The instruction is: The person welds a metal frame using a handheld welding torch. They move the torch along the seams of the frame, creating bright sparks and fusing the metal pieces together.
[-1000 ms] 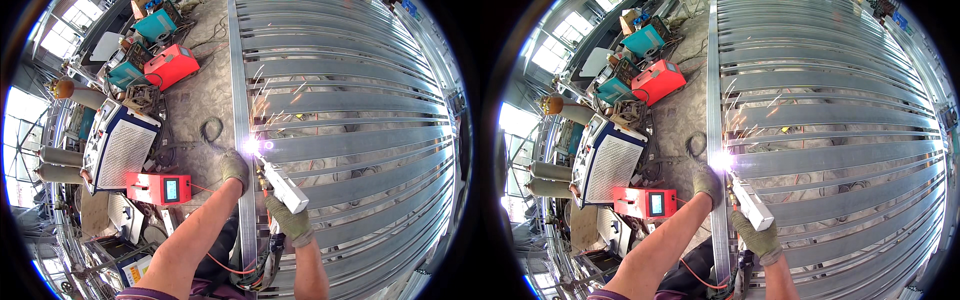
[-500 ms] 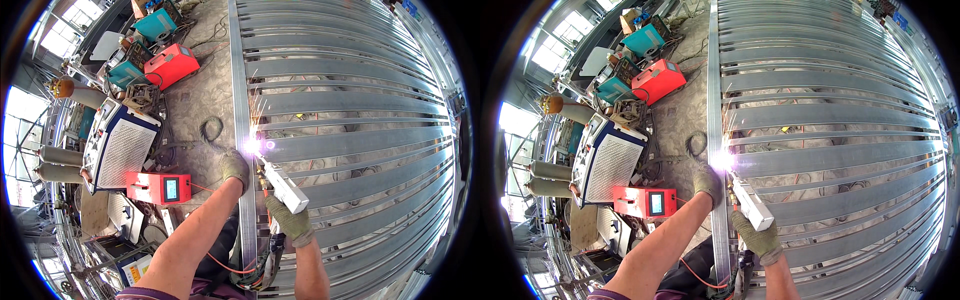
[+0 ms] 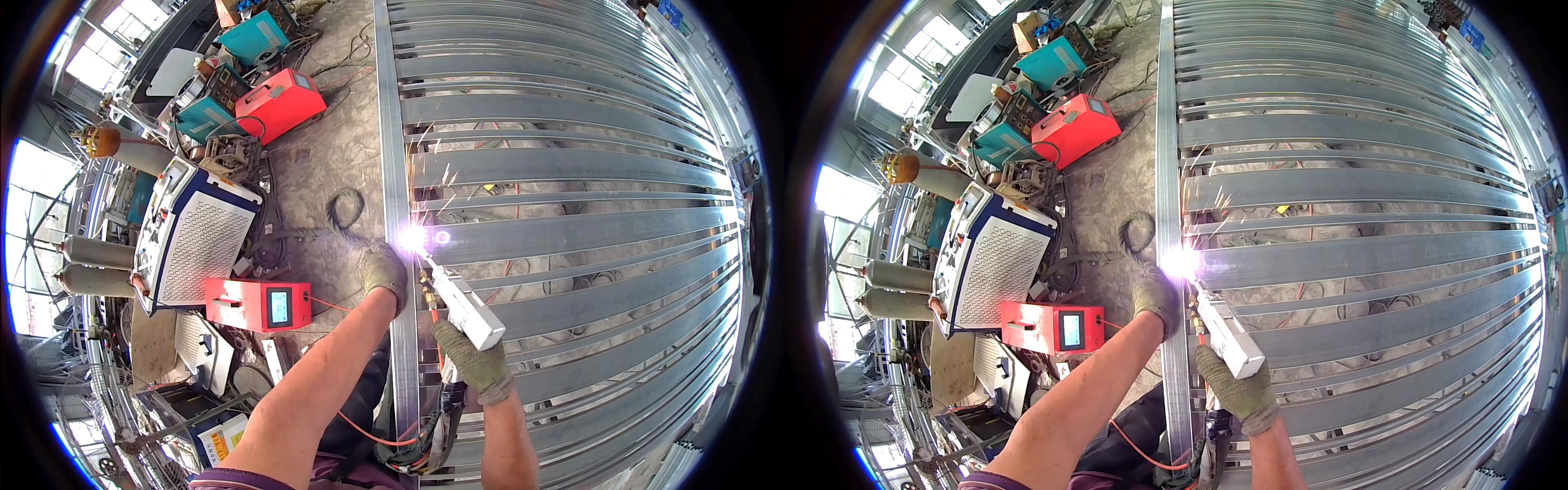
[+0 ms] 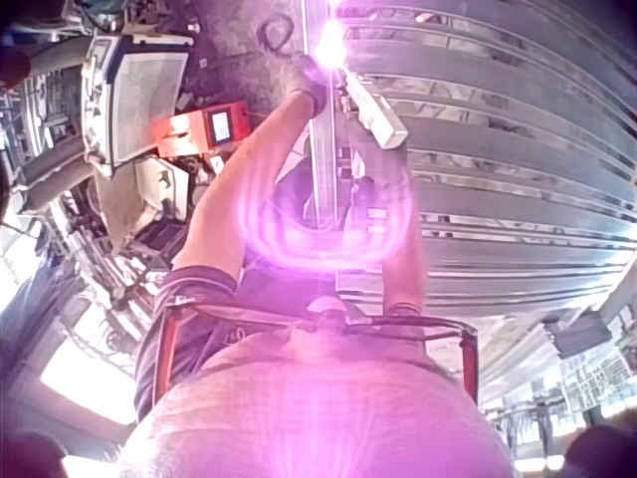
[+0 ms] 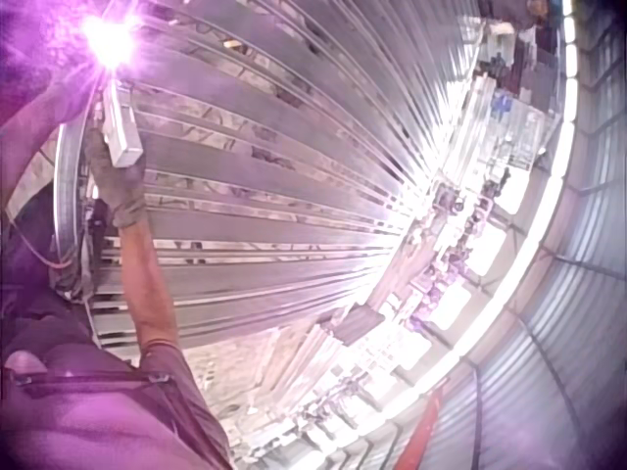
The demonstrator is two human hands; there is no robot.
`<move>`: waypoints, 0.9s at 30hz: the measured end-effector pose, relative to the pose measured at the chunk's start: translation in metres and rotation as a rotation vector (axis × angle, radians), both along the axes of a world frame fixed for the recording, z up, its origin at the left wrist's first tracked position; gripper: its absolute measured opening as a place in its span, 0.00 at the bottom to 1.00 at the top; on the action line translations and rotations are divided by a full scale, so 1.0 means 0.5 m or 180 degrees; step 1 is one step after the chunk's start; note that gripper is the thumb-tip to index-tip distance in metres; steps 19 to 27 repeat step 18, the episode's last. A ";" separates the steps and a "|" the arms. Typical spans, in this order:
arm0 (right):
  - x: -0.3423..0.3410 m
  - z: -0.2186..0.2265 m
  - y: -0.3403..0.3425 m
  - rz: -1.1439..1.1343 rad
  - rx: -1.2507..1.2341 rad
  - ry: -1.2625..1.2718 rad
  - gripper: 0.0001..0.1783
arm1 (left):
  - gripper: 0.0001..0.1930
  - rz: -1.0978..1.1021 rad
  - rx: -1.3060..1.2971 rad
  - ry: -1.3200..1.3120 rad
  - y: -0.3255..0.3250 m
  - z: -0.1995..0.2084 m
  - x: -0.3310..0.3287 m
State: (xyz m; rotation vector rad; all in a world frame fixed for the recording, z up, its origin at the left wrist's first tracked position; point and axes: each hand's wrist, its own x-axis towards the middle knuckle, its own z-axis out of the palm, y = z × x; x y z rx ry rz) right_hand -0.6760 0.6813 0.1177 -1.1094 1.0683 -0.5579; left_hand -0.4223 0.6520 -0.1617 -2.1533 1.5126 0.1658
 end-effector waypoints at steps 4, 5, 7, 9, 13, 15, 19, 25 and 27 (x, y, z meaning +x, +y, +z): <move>0.001 0.000 0.000 0.0035 -0.0096 0.0024 0.24 | 0.22 0.0031 -0.0240 0.0119 0.012 -0.073 0.027; -0.004 -0.003 -0.001 0.0005 -0.0062 0.0062 0.24 | 0.22 -0.0008 -0.0240 0.0135 0.000 -0.054 0.010; 0.001 0.003 0.001 0.0073 -0.0083 0.0031 0.24 | 0.21 0.0043 -0.0329 0.0101 0.010 -0.062 0.028; 0.004 0.006 0.001 0.0105 -0.0104 0.0030 0.24 | 0.20 0.0054 -0.0359 0.0015 0.015 -0.063 0.032; 0.003 0.005 0.001 0.0031 -0.0081 0.0051 0.22 | 0.19 -0.0131 -0.0101 -0.0289 0.009 -0.032 -0.004; 0.003 0.002 0.004 0.0027 -0.0153 0.0059 0.22 | 0.19 -0.0079 -0.0114 -0.0193 0.006 -0.025 -0.003; 0.004 -0.003 0.008 0.0100 -0.0200 0.0123 0.24 | 0.19 0.0065 -0.0208 -0.0016 0.010 -0.039 0.013; 0.004 -0.003 0.008 0.0100 -0.0200 0.0123 0.24 | 0.19 0.0065 -0.0208 -0.0016 0.010 -0.039 0.013; 0.004 -0.003 0.008 0.0100 -0.0200 0.0123 0.24 | 0.19 0.0065 -0.0208 -0.0016 0.010 -0.039 0.013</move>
